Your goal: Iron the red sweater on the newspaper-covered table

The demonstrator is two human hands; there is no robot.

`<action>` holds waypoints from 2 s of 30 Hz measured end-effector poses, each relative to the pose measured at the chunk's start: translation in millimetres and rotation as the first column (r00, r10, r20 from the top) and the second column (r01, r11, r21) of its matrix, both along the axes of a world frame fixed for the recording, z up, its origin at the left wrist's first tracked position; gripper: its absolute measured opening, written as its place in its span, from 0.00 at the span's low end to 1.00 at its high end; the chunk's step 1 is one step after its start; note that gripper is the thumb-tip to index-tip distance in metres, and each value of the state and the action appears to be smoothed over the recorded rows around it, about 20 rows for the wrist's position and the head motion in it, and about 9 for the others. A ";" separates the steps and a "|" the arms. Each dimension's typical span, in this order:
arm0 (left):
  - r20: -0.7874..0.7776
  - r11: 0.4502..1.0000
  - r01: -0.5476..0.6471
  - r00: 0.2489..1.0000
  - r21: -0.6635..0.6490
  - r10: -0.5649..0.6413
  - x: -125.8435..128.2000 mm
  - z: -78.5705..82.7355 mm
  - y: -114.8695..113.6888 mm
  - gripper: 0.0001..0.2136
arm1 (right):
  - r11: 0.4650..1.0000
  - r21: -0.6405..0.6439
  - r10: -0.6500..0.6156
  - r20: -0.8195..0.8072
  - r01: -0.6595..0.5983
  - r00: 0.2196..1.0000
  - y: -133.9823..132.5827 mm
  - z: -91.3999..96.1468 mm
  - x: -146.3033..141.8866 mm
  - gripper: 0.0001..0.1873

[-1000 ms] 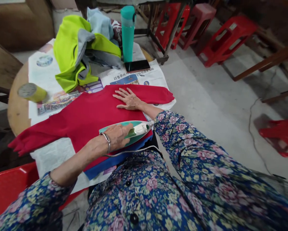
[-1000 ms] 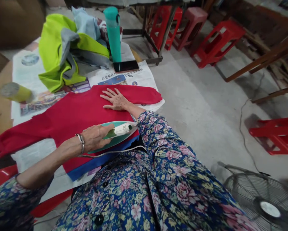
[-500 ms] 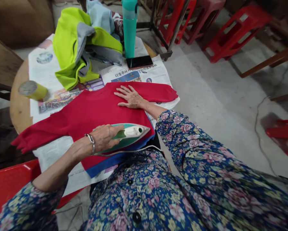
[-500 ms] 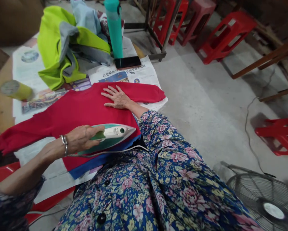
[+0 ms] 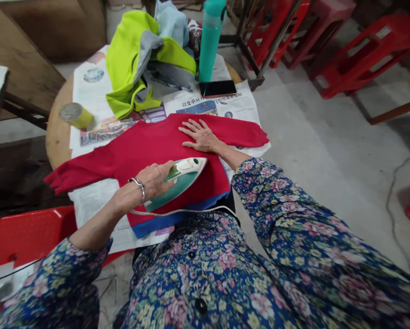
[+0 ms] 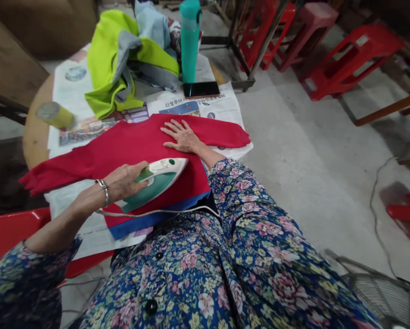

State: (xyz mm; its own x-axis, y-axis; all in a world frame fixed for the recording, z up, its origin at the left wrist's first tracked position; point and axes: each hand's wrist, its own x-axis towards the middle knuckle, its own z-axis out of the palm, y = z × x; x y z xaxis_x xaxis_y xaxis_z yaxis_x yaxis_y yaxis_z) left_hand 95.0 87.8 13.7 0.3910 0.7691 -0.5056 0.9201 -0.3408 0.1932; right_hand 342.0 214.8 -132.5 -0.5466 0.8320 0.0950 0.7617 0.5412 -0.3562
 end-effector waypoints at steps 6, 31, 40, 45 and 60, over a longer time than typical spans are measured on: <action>0.054 0.999 0.006 0.999 -0.046 -0.004 -31.2 2.5 -48.9 0.16 | 1.000 -0.005 0.003 0.015 -0.003 1.000 -3.2 1.1 1.0 0.41; 0.587 0.622 -0.661 0.325 -0.419 0.742 -78.3 4.5 -82.5 0.20 | 0.998 0.060 0.013 0.028 -0.015 1.000 -4.5 -8.5 3.9 0.41; 0.723 0.419 -0.681 -0.238 -0.600 0.649 -52.5 -15.7 -14.4 0.18 | 0.998 0.057 0.007 0.005 -0.007 1.000 -4.2 -10.2 3.5 0.40; 0.695 0.332 -0.697 -0.329 -0.636 0.640 -45.4 -10.7 1.1 0.15 | 0.998 0.066 0.015 -0.013 -0.014 1.000 -2.6 -10.4 2.8 0.40; 0.665 0.689 -0.444 0.240 -0.572 0.707 -9.3 -5.9 -83.4 0.26 | 0.998 0.054 0.041 0.019 -0.042 0.999 -1.1 -9.7 2.6 0.47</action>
